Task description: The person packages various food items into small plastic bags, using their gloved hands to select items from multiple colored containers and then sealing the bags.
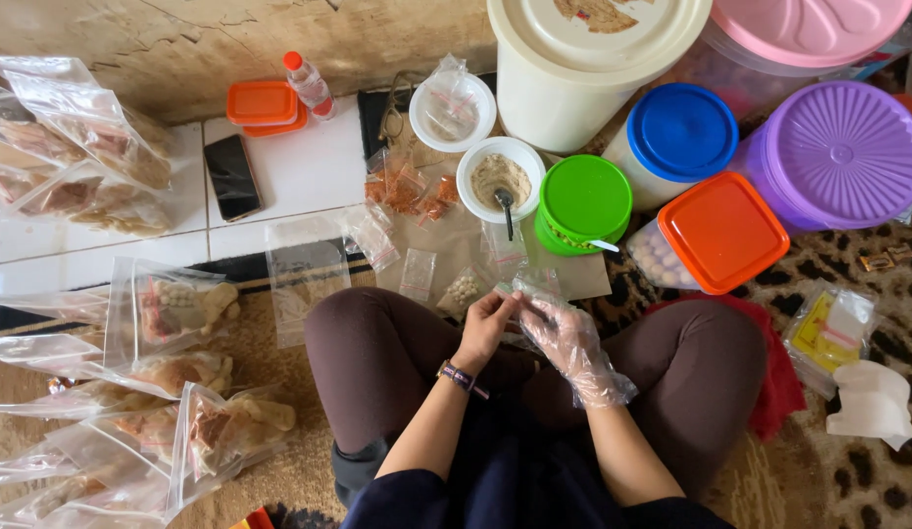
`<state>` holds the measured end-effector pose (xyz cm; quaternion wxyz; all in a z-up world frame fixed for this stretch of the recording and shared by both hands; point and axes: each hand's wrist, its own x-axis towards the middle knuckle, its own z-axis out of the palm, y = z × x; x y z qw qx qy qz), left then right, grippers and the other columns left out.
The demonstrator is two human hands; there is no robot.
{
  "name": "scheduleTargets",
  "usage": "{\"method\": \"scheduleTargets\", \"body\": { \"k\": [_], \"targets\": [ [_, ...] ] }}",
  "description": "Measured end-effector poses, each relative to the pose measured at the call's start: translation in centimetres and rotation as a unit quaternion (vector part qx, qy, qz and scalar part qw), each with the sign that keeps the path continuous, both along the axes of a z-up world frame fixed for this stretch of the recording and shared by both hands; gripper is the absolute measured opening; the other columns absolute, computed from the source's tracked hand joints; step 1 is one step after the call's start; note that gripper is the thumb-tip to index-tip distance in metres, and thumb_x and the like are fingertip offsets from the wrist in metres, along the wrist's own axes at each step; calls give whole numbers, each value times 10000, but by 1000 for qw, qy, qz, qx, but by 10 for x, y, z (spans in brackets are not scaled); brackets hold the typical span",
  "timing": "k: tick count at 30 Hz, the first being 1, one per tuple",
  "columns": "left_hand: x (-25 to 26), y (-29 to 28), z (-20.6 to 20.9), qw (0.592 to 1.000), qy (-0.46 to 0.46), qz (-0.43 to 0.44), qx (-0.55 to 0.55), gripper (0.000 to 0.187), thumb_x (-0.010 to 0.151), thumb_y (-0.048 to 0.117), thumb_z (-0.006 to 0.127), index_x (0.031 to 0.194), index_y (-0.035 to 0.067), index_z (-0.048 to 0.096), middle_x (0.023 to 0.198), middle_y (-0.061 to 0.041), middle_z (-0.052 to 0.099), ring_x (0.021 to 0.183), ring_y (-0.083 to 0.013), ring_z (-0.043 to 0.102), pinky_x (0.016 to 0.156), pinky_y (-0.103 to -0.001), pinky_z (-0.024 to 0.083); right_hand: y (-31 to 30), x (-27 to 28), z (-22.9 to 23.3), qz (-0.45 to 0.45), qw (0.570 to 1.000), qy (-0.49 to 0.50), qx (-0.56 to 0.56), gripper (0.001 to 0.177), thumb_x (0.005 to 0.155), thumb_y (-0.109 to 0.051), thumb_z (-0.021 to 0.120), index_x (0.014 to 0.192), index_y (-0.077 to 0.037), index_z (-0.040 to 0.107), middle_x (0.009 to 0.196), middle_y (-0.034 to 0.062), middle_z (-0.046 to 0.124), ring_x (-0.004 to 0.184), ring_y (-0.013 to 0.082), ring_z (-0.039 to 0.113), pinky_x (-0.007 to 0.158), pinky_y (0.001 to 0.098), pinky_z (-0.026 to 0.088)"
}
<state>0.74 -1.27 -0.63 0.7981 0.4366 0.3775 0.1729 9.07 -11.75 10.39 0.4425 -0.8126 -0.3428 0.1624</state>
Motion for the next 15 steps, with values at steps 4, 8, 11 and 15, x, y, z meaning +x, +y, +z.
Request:
{"method": "scheduleTargets", "body": {
  "k": [4, 8, 11, 15],
  "targets": [
    [-2, 5, -12, 999, -16, -37, -12, 268, 976, 207, 756, 956, -59, 732, 838, -197, 719, 766, -252, 728, 651, -418, 654, -3, 4, -14, -30, 996, 60, -56, 237, 880, -356, 783, 1078, -229, 813, 977, 36, 801, 977, 279, 743, 832, 445, 605],
    [-2, 6, -16, 997, -39, -68, -7, 263, 1001, 194, 727, 1004, -69, 728, 872, -176, 717, 821, -235, 721, 719, -400, 643, -11, 12, -37, -26, 994, 69, -78, 271, 907, -447, 748, 1087, -257, 818, 930, 53, 799, 952, 310, 736, 863, 462, 585],
    [-4, 6, -22, 995, -49, -88, 14, 285, 1003, 214, 734, 1014, -71, 722, 882, -188, 722, 848, -248, 734, 739, -399, 633, -14, 16, -49, -27, 993, 74, -88, 248, 918, -445, 742, 1091, -282, 815, 889, 22, 800, 934, 257, 751, 848, 404, 588],
    [-5, 8, -24, 994, -46, -95, 14, 266, 1019, 214, 707, 1040, -51, 724, 908, -166, 721, 872, -226, 728, 745, -374, 632, -10, 14, -36, -18, 991, 76, -104, 228, 936, -401, 710, 1117, -300, 805, 895, 58, 795, 955, 297, 737, 851, 446, 577]
  ]
}}
